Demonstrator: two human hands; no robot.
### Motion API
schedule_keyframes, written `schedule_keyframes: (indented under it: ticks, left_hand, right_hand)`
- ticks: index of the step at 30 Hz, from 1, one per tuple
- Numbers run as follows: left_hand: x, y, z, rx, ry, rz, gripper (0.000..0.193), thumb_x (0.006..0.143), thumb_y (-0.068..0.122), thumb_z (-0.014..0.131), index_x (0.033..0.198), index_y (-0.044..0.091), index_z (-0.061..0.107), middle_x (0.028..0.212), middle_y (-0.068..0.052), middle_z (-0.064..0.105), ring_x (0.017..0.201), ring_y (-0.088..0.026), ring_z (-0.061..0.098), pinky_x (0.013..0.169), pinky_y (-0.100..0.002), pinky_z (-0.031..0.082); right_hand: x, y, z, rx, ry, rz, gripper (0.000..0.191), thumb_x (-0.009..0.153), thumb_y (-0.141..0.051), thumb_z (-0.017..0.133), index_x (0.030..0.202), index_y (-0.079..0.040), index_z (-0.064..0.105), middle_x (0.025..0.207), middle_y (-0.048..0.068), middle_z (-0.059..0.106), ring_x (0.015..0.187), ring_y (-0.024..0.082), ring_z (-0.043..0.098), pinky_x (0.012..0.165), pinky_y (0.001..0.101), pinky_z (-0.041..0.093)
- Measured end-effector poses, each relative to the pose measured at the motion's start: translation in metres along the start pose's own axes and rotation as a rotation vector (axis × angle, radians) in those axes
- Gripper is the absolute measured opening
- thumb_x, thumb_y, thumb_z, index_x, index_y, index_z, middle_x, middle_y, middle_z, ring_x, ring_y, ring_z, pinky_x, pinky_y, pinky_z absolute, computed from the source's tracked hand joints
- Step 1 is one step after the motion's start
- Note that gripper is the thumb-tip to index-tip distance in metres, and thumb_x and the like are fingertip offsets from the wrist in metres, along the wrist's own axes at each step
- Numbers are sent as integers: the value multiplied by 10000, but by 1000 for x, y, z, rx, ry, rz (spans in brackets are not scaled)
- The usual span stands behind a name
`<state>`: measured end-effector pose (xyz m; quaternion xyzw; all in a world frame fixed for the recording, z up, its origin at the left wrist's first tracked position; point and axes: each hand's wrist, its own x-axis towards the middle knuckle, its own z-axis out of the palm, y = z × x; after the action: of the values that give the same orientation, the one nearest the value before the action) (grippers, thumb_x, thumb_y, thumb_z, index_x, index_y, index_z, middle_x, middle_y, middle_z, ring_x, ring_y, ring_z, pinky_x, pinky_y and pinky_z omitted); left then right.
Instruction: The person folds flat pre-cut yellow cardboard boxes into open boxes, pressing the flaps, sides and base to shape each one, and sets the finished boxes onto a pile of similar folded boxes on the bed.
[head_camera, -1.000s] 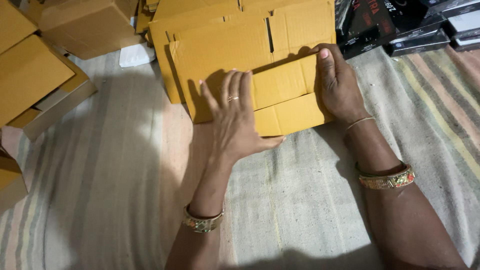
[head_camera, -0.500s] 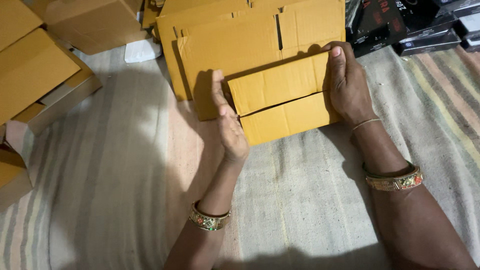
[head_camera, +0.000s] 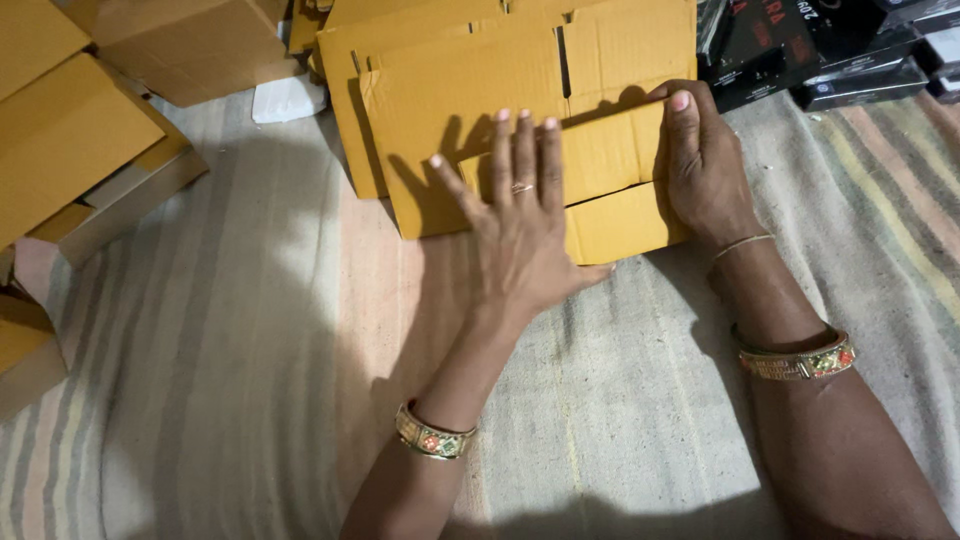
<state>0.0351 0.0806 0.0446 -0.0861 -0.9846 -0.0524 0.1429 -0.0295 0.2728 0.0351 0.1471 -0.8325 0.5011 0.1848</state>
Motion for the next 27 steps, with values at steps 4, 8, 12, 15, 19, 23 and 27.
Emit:
schedule_keyframes:
  ticks: [4, 8, 12, 15, 19, 23, 27]
  left_hand:
    - [11, 11, 11, 5, 57, 73, 1567, 458, 778, 849, 1575, -1, 74, 1613, -253, 219, 1541, -377, 161, 1185, -812, -11]
    - [10, 4, 26, -83, 221, 134, 1549, 406, 721, 872, 1557, -12, 141, 1527, -266, 366, 1477, -412, 308, 1237, -731, 79]
    - [9, 0, 33, -118, 288, 161, 1560, 398, 735, 875, 1559, -10, 148, 1513, -275, 383, 1462, -419, 322, 1242, -717, 95]
    - [8, -1, 34, -114, 268, 163, 1536, 435, 786, 841, 1565, 3, 156, 1520, -269, 383, 1463, -420, 318, 1250, -710, 91]
    - [1, -12, 32, -196, 376, 184, 1486, 509, 935, 695, 1570, 28, 187, 1556, -222, 396, 1484, -392, 335, 1246, -728, 63]
    - [-5, -39, 34, -422, 489, -123, 1419, 600, 899, 713, 1574, 7, 192, 1555, -280, 368, 1489, -411, 337, 1225, -664, 174]
    - [-8, -54, 50, -1253, 404, -389, 1323, 665, 776, 777, 1552, -61, 264, 1456, -356, 485, 1382, -406, 521, 1180, -509, 450]
  right_hand:
    - [0, 2, -1, -2, -10, 8, 486, 1167, -470, 307, 1308, -79, 559, 1002, 132, 681, 936, 180, 651, 832, 343, 517]
    - [0, 4, 0, -5, -11, -36, 475, 1188, -459, 320, 1294, -70, 572, 999, 130, 679, 949, 179, 644, 844, 344, 508]
    - [1, 4, 1, -18, -9, 3, 468, 1179, -449, 330, 1291, -68, 577, 963, 129, 663, 923, 179, 618, 836, 341, 503]
    - [1, 4, 1, 8, -19, -33, 470, 1189, -451, 329, 1289, -62, 573, 999, 124, 657, 963, 173, 615, 868, 337, 500]
    - [0, 3, 0, 18, -12, -35, 488, 1184, -463, 318, 1278, -61, 578, 1055, 102, 674, 1010, 163, 633, 891, 332, 499]
    - [0, 3, 0, 14, -12, 1, 511, 1172, -481, 311, 1275, -59, 581, 987, 107, 642, 958, 170, 600, 868, 338, 493]
    - [1, 6, 0, 35, -14, -78, 518, 1191, -482, 303, 1284, -52, 576, 1043, 84, 648, 1013, 160, 605, 903, 333, 491]
